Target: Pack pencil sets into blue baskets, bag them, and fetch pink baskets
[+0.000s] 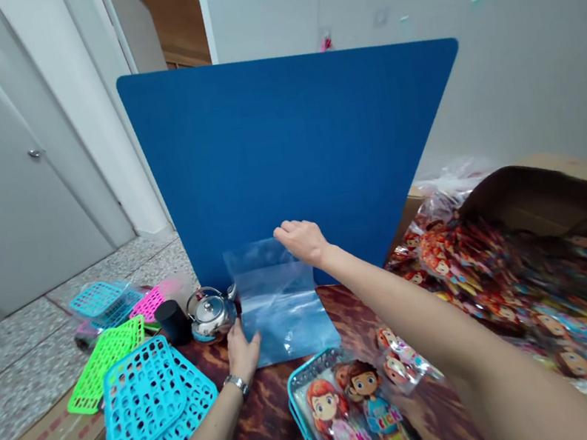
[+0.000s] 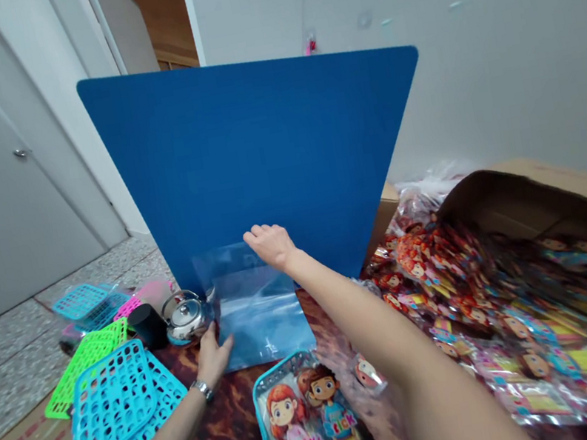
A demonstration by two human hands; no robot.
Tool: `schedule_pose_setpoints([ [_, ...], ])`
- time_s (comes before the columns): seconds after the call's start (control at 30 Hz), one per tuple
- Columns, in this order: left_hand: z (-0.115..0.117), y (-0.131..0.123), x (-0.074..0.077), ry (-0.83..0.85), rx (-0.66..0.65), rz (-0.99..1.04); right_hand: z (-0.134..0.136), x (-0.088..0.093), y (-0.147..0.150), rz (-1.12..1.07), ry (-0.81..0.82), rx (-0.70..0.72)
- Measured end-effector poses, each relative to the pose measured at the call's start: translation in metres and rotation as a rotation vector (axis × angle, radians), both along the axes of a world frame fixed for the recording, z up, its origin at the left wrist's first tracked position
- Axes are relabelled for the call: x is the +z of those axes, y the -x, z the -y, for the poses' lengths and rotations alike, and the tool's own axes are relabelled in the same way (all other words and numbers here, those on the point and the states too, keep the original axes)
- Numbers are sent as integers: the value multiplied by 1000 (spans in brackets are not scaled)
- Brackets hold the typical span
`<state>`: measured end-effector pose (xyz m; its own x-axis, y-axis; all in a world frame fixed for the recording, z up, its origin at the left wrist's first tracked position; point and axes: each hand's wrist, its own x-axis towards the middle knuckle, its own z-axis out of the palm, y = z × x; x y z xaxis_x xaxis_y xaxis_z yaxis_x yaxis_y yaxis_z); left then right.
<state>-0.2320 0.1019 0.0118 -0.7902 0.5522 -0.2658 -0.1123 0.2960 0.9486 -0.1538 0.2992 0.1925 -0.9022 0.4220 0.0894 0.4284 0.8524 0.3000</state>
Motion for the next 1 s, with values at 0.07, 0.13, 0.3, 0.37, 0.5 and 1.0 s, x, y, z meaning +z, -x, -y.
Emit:
schedule_pose_setpoints([
  [0.07,4,-5,22,-75,0,-46,9,12,-10,-27,-20,15],
  [0.13,9,-9,48,-165,-3,-77,23,18,-23,-31,-36,70],
  [0.3,22,-19,117,-309,-145,-349,65,15,-57,16,-4,184],
  [0.37,23,-25,133,-267,-251,-599,77,15,-66,15,38,163],
  [0.5,19,-34,136,-182,-455,-585,87,18,-80,42,221,88],
  [1.0,2,-36,124,-199,-565,-331,88,-2,-147,11,351,223],
])
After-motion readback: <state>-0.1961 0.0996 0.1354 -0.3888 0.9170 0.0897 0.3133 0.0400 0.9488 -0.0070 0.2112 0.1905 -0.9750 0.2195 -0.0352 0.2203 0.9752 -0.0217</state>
